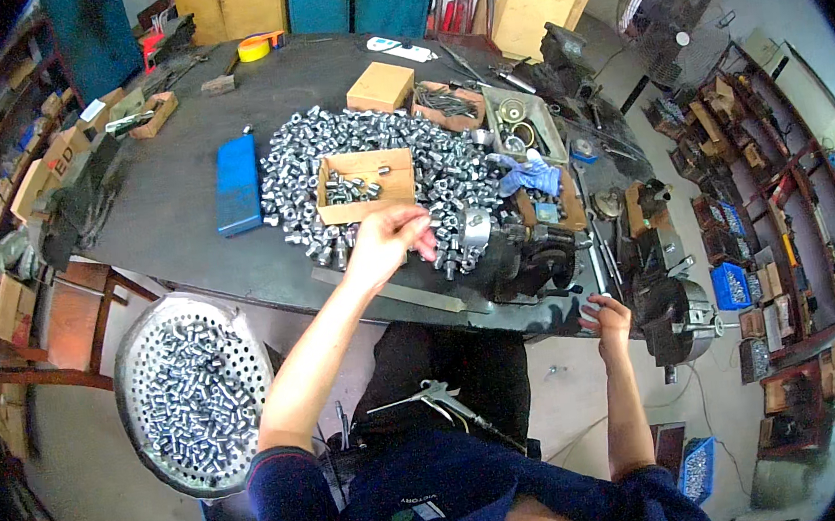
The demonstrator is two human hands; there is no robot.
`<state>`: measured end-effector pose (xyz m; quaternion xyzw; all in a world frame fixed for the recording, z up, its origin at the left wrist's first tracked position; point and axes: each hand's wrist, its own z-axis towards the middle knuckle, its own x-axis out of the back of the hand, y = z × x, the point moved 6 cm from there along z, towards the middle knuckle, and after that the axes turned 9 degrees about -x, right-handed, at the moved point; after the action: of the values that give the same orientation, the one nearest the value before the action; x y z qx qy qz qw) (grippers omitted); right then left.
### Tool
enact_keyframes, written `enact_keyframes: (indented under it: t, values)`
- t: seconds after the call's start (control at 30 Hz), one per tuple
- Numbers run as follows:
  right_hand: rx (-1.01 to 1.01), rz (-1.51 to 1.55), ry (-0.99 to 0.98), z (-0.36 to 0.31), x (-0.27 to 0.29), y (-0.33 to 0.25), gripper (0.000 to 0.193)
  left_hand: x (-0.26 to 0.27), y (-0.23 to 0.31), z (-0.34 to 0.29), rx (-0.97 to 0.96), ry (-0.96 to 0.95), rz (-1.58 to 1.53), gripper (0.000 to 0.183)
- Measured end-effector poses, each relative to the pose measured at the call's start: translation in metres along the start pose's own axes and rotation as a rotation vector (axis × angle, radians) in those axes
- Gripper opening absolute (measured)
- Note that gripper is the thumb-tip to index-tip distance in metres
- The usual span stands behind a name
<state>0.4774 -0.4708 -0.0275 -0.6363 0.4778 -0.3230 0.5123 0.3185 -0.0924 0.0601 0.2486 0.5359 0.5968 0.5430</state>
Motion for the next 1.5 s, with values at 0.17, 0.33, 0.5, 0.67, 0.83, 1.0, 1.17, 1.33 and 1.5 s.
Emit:
enact_keyframes:
  t: [0.17,0.33,0.5,0.67,0.83,1.0,1.17,1.33,1.5]
  values:
    - [-0.18,0.605,0.055,0.035,-0.014,0.018,0.04,-0.018,-0.027,0.017,-0.013,0.031,-0.096,0.017]
    - [-0.058,0.685,0.152,0.066,-0.037,0.011,0.038,-0.013,-0.032,0.017,0.06,-0.002,-0.125,0.017]
    - [0.005,0.613,0.218,0.065,-0.033,0.017,0.032,-0.016,-0.025,0.019,0.041,-0.015,-0.132,0.016]
    - [0.049,0.611,0.196,0.048,-0.033,0.01,0.027,-0.016,-0.03,0.02,0.078,-0.027,-0.139,0.016]
    - [0.095,0.494,0.177,0.033,-0.03,-0.002,0.022,-0.016,-0.026,0.02,0.072,-0.019,-0.066,0.015]
    - [0.03,0.437,0.206,0.047,-0.032,-0.005,0.018,-0.016,-0.027,0.02,0.101,-0.021,-0.151,0.014]
    - [-0.031,0.408,0.272,0.064,-0.033,0.006,0.02,-0.016,-0.027,0.022,0.125,-0.02,-0.092,0.014]
    - [0.028,0.421,0.281,0.054,-0.022,0.008,0.019,-0.018,-0.024,0.026,0.098,-0.061,-0.009,0.015]
    - [0.102,0.436,0.078,0.017,-0.04,-0.055,0.016,-0.019,-0.02,0.019,0.016,-0.034,0.044,0.012]
